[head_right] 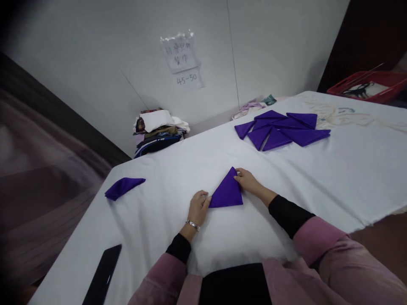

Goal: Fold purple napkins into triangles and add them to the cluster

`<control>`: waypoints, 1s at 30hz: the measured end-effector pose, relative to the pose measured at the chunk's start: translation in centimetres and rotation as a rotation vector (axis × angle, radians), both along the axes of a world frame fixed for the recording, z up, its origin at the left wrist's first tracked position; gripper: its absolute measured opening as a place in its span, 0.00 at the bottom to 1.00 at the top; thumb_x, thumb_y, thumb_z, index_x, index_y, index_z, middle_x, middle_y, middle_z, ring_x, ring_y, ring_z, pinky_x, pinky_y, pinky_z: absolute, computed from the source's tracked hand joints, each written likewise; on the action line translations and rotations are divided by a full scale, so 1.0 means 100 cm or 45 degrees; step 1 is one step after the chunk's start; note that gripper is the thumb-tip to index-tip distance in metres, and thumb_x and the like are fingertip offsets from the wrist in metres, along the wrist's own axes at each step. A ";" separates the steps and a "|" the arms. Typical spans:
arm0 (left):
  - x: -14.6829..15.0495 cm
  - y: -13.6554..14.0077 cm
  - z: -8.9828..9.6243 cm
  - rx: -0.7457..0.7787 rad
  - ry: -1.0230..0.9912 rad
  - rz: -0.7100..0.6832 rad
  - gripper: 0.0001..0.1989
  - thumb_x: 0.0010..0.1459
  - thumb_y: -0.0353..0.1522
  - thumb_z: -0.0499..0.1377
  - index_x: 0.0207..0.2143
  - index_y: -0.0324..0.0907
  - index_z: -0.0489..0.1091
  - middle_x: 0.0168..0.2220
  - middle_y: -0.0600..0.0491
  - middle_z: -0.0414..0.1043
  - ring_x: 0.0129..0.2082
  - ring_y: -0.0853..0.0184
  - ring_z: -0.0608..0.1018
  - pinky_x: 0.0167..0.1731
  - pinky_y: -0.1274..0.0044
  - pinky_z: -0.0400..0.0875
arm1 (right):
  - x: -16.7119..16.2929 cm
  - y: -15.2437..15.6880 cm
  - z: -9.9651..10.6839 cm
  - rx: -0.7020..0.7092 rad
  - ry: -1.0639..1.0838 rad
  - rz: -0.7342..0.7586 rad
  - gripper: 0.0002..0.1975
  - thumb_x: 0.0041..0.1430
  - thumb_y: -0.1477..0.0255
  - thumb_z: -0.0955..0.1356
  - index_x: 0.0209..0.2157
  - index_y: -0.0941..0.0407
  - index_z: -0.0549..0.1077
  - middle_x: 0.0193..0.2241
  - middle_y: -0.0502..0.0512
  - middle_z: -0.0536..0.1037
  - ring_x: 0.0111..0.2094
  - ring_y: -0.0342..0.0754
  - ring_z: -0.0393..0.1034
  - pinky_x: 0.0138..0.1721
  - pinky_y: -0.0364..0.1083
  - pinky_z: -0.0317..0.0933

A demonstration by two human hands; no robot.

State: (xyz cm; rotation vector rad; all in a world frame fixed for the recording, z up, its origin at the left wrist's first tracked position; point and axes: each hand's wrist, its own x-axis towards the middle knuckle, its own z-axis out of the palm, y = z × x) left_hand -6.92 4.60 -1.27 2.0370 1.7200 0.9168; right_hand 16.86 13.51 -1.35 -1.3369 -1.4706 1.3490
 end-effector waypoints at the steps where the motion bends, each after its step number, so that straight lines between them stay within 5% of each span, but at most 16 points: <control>1: 0.000 0.000 0.000 0.000 0.002 0.004 0.19 0.59 0.36 0.52 0.16 0.42 0.65 0.40 0.49 0.71 0.45 0.62 0.71 0.49 0.65 0.65 | 0.000 0.001 -0.001 0.056 -0.079 -0.012 0.15 0.52 0.71 0.65 0.43 0.56 0.69 0.22 0.47 0.71 0.23 0.43 0.63 0.24 0.42 0.55; 6: -0.001 -0.004 0.002 0.015 -0.014 0.046 0.17 0.58 0.37 0.53 0.18 0.42 0.65 0.40 0.49 0.70 0.46 0.61 0.71 0.48 0.65 0.65 | 0.002 0.006 -0.005 0.227 -0.357 -0.033 0.15 0.53 0.70 0.64 0.44 0.54 0.70 0.25 0.47 0.72 0.27 0.45 0.65 0.29 0.44 0.56; 16: -0.002 -0.005 -0.004 0.073 0.018 0.088 0.15 0.57 0.35 0.56 0.18 0.43 0.64 0.40 0.50 0.71 0.47 0.60 0.70 0.50 0.62 0.64 | 0.000 0.009 0.005 0.259 -0.624 0.054 0.23 0.56 0.72 0.62 0.54 0.55 0.63 0.28 0.51 0.74 0.30 0.47 0.66 0.31 0.44 0.56; 24: 0.000 -0.003 -0.005 0.069 0.117 0.102 0.13 0.56 0.35 0.57 0.20 0.44 0.65 0.41 0.49 0.71 0.51 0.57 0.68 0.51 0.59 0.63 | -0.005 0.006 0.008 0.346 -0.947 0.034 0.21 0.57 0.71 0.62 0.54 0.54 0.64 0.34 0.57 0.76 0.34 0.51 0.68 0.31 0.45 0.54; 30: -0.012 -0.017 0.002 0.026 0.154 -0.005 0.11 0.56 0.34 0.58 0.21 0.43 0.67 0.42 0.49 0.72 0.52 0.57 0.67 0.51 0.60 0.63 | -0.004 -0.017 0.008 0.304 -0.965 0.108 0.25 0.57 0.71 0.62 0.58 0.56 0.60 0.34 0.57 0.76 0.34 0.52 0.69 0.31 0.46 0.54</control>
